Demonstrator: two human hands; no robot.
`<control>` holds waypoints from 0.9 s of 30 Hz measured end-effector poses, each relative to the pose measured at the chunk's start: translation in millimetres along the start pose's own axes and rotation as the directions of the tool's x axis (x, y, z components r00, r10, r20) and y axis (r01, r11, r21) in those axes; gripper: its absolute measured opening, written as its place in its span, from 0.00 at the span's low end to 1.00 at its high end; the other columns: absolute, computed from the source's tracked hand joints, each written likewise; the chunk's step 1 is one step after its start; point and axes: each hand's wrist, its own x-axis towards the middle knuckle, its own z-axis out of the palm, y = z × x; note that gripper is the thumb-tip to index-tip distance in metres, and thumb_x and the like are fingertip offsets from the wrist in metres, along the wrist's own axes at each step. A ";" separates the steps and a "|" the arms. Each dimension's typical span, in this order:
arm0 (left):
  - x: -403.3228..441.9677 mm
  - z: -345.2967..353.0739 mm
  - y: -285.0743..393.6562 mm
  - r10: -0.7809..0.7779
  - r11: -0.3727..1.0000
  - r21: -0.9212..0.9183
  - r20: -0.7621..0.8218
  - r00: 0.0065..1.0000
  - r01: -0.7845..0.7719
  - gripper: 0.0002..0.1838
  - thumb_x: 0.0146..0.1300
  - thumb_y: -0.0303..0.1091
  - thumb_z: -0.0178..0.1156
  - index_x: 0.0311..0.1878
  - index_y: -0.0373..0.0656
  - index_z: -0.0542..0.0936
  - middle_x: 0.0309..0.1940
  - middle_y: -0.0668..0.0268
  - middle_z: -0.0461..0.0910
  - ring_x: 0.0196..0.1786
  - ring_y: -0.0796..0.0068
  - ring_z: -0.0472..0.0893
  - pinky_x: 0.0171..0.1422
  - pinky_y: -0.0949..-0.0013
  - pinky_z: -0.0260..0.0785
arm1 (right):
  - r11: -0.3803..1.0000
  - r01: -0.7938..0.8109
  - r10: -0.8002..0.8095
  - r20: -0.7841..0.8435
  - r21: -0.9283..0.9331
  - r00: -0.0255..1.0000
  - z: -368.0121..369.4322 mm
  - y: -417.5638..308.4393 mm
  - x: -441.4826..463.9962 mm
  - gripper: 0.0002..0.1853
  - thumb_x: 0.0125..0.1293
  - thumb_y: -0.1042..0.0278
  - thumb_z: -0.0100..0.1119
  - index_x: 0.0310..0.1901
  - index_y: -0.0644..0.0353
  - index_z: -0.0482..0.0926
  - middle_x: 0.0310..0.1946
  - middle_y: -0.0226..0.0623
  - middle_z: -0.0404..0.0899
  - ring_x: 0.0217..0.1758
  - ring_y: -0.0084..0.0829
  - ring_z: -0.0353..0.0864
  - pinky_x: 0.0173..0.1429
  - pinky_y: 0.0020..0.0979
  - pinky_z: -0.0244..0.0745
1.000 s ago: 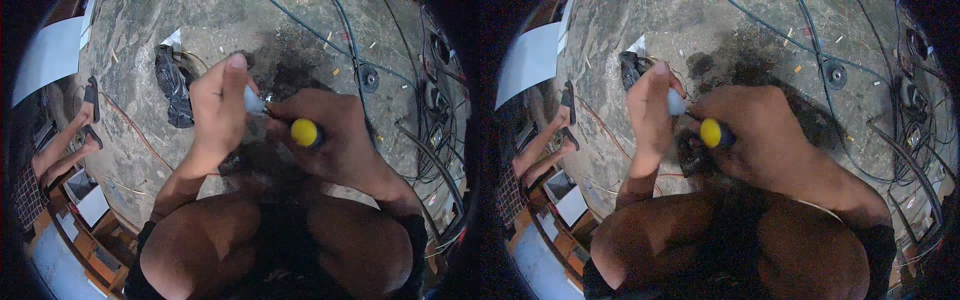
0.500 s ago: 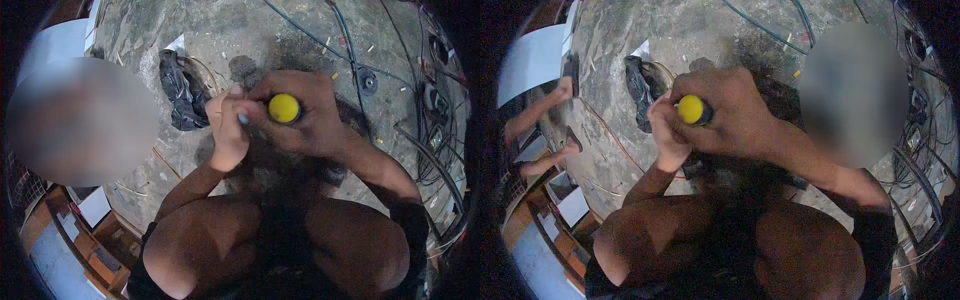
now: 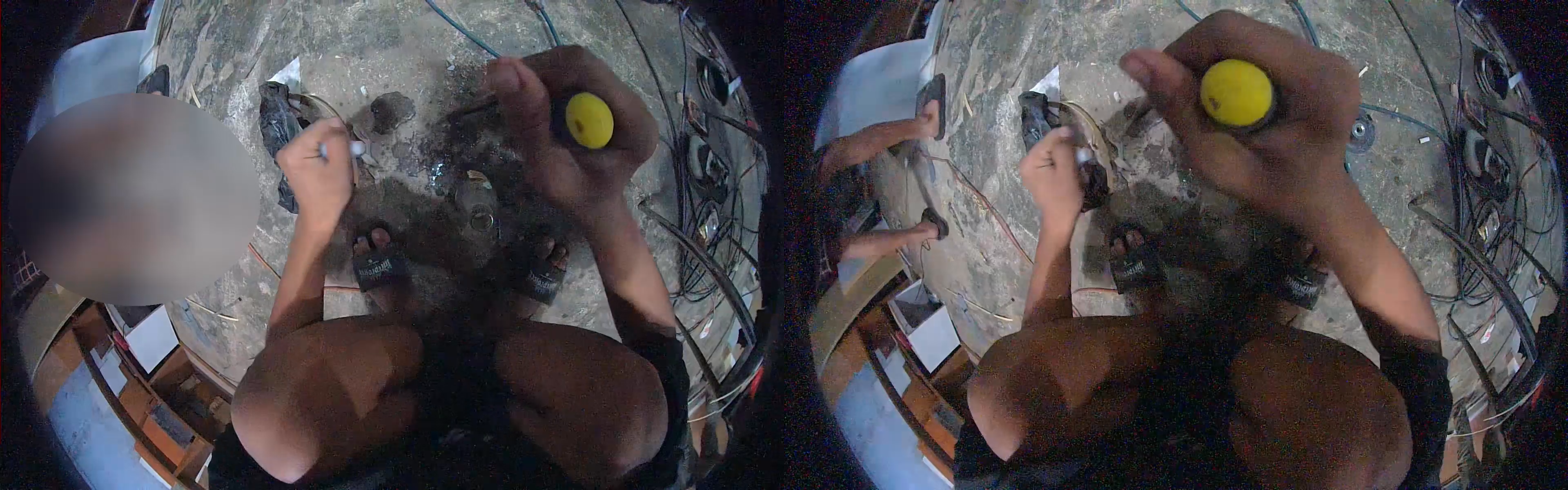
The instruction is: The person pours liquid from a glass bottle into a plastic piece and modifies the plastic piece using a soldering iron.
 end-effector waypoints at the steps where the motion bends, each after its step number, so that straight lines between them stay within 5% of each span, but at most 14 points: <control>1: 1.4 -4.5 -1.3 -0.063 0.997 -0.051 -0.019 0.998 0.062 0.19 0.70 0.34 0.52 0.21 0.37 0.69 0.16 0.75 0.65 0.24 0.86 0.65 0.27 0.73 0.57 | 0.999 0.036 -0.037 -0.012 -0.029 0.999 -1.3 7.0 2.2 0.05 0.65 0.75 0.66 0.31 0.64 0.83 0.22 0.29 0.80 0.24 0.15 0.75 0.28 0.19 0.68; 9: 6.3 -16.4 41.0 -0.157 0.898 -0.395 0.126 0.980 0.195 0.26 0.76 0.46 0.47 0.22 0.39 0.71 0.19 0.71 0.69 0.24 0.84 0.65 0.29 0.74 0.55 | 0.926 -0.286 0.264 0.118 0.248 0.957 -0.2 -10.8 -24.4 0.08 0.65 0.70 0.67 0.37 0.66 0.82 0.30 0.33 0.82 0.28 0.20 0.81 0.30 0.21 0.74; 20: 5.3 -15.7 51.2 0.028 0.741 -0.663 0.189 0.982 0.106 0.29 0.76 0.49 0.38 0.21 0.39 0.67 0.18 0.65 0.64 0.21 0.75 0.66 0.27 0.71 0.57 | 0.893 -0.115 0.015 0.225 0.436 0.974 -14.9 -31.5 -28.9 0.10 0.55 0.75 0.74 0.36 0.64 0.81 0.33 0.41 0.83 0.35 0.28 0.83 0.36 0.25 0.75; 27: 5.8 -19.6 56.2 0.033 0.651 -0.744 0.222 0.974 0.147 0.29 0.77 0.48 0.38 0.21 0.39 0.67 0.17 0.64 0.64 0.20 0.74 0.64 0.26 0.69 0.58 | 0.862 -0.049 -0.037 0.160 0.504 0.986 -12.2 -44.8 -25.0 0.13 0.49 0.83 0.73 0.35 0.64 0.79 0.26 0.45 0.82 0.26 0.28 0.81 0.27 0.27 0.74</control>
